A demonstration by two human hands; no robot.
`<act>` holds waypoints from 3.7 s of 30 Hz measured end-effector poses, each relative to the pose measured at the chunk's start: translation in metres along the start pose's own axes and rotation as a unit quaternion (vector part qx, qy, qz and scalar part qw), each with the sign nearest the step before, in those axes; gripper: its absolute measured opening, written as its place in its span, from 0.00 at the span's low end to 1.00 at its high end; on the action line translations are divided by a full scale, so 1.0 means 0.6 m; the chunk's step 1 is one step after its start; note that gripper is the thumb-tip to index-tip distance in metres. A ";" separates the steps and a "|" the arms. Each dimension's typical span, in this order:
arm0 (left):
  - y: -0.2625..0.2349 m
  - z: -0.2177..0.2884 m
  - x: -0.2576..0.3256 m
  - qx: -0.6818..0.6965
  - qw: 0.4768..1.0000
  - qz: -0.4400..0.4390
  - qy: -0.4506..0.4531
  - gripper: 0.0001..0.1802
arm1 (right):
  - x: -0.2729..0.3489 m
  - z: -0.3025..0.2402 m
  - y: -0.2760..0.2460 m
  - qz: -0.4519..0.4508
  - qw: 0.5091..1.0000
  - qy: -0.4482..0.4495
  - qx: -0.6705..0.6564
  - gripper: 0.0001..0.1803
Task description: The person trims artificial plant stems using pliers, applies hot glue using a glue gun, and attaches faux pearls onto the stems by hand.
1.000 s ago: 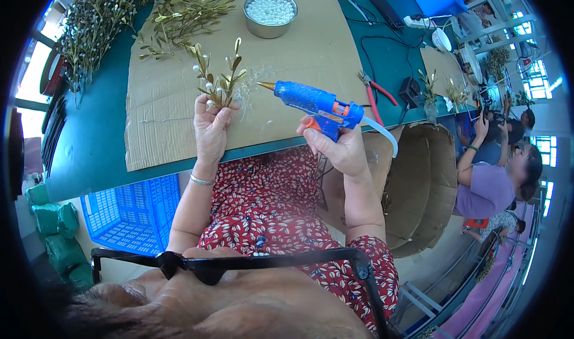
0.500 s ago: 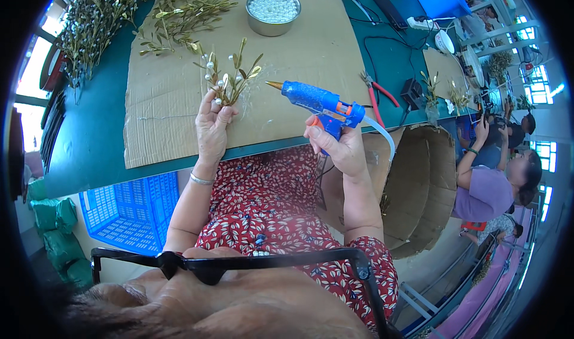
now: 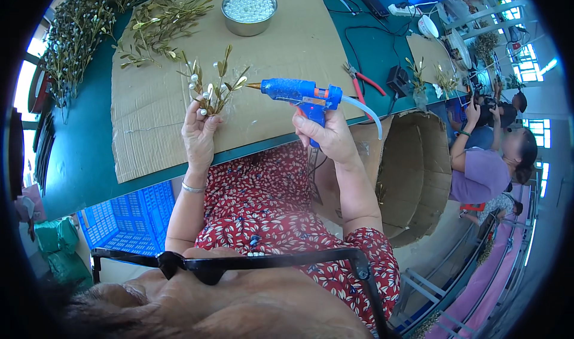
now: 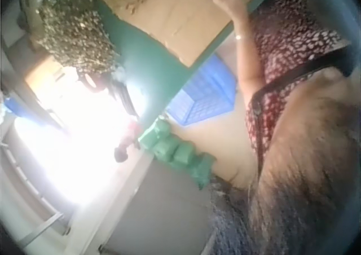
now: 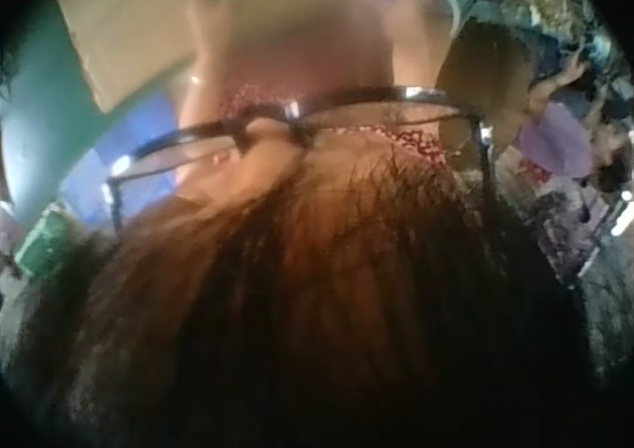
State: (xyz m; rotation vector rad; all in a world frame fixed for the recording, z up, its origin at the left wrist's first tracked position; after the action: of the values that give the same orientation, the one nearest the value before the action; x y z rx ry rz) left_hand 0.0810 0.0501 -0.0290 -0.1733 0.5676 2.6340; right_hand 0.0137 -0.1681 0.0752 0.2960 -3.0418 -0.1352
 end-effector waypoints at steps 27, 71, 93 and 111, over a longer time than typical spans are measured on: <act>0.003 0.003 -0.003 -0.010 0.999 -0.005 -0.030 0.26 | -0.009 0.006 -0.023 -0.009 0.998 0.067 -0.006 0.15; -0.027 -0.002 -0.001 0.112 0.987 0.111 0.028 0.23 | -0.033 -0.011 -0.020 -0.018 0.998 -0.019 -0.051 0.21; -0.015 0.011 0.002 0.140 0.984 0.104 0.027 0.25 | -0.342 -0.035 -0.102 0.018 0.875 -0.040 0.482 0.12; -0.005 0.001 0.007 0.138 0.986 0.091 0.025 0.26 | -0.340 -0.033 -0.052 -0.073 0.966 -0.045 0.245 0.08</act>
State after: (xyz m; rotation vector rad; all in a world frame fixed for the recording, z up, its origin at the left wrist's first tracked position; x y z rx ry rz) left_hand 0.0786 0.0540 -0.0305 -0.1062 1.0011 2.6932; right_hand 0.2209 -0.1600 0.0769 0.5589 -3.0952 0.6188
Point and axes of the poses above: each hand's wrist, its own x-axis away from the middle knuckle, its own y-axis out of the palm, z = x × y, the point moved 6 cm from there along -x, towards the middle knuckle, and after that the axes turned 15 degrees about -z, right-handed, at the moved point
